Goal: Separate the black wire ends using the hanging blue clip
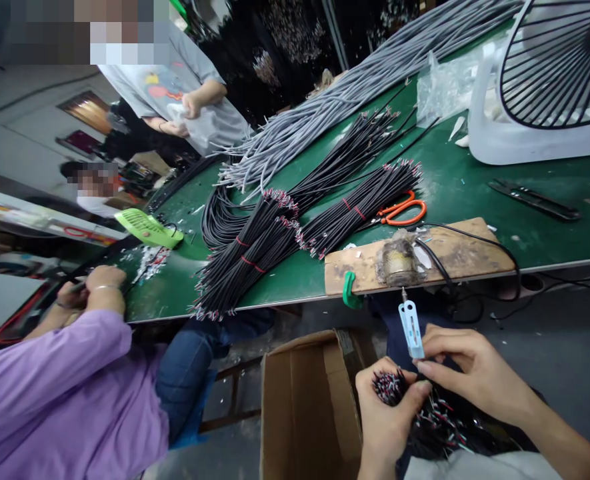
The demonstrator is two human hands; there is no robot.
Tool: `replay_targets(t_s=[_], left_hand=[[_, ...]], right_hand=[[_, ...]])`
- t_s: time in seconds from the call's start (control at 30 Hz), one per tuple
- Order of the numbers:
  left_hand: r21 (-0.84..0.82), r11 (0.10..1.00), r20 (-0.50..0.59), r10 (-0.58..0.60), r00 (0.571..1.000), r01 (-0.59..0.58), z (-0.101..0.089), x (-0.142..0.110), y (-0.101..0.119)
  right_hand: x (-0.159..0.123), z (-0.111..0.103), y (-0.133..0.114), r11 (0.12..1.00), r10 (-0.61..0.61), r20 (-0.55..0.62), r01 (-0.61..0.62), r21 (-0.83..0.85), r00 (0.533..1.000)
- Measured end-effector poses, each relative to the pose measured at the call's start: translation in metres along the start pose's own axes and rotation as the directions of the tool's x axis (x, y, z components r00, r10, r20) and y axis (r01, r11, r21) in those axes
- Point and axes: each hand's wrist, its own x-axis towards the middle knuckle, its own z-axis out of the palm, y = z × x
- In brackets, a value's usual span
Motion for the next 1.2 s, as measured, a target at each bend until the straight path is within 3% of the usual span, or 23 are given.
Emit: replay_targets(t_s=[0.13,0.3,0.43,0.63,0.8,0.93,1.1,1.2], left_hand=[[-0.014,1.0,-0.053,-0.008,0.999,0.007,0.0,0.0,0.001],[-0.022,1.0,0.045,-0.004,0.999,0.004,-0.001,0.001,-0.002],[0.004,1.0,0.025,0.01,1.0,-0.01,-0.001,0.002,-0.002],[0.038,0.999,0.004,-0.022,1.0,0.022,0.0,0.001,0.0],[0.054,0.998,-0.043,-0.036,0.998,0.038,0.0,-0.001,-0.003],[0.047,0.999,-0.076,-0.014,0.997,0.017,-0.003,0.0,-0.008],[0.001,1.0,-0.074,-0.023,0.997,0.023,-0.001,-0.001,-0.006],[0.001,0.999,-0.131,-0.033,0.991,0.033,0.002,-0.003,-0.004]], right_hand=[[0.0,-0.001,0.005,0.996,0.025,-0.028,-0.022,0.092,0.999],[0.001,-0.001,0.008,0.991,0.042,0.115,-0.056,0.123,0.992],[0.001,0.0,0.003,0.996,0.074,0.08,-0.078,0.044,0.994],[-0.002,0.006,-0.003,0.986,-0.082,-0.054,0.074,-0.149,0.995],[-0.006,0.011,0.003,0.964,-0.195,-0.126,0.167,-0.209,0.973],[-0.009,0.008,0.01,0.971,-0.179,-0.125,0.154,-0.184,0.976],[-0.007,0.006,0.008,0.993,-0.071,-0.126,0.059,-0.102,0.989],[-0.007,0.011,0.004,0.98,-0.132,-0.116,0.113,-0.161,0.984]])
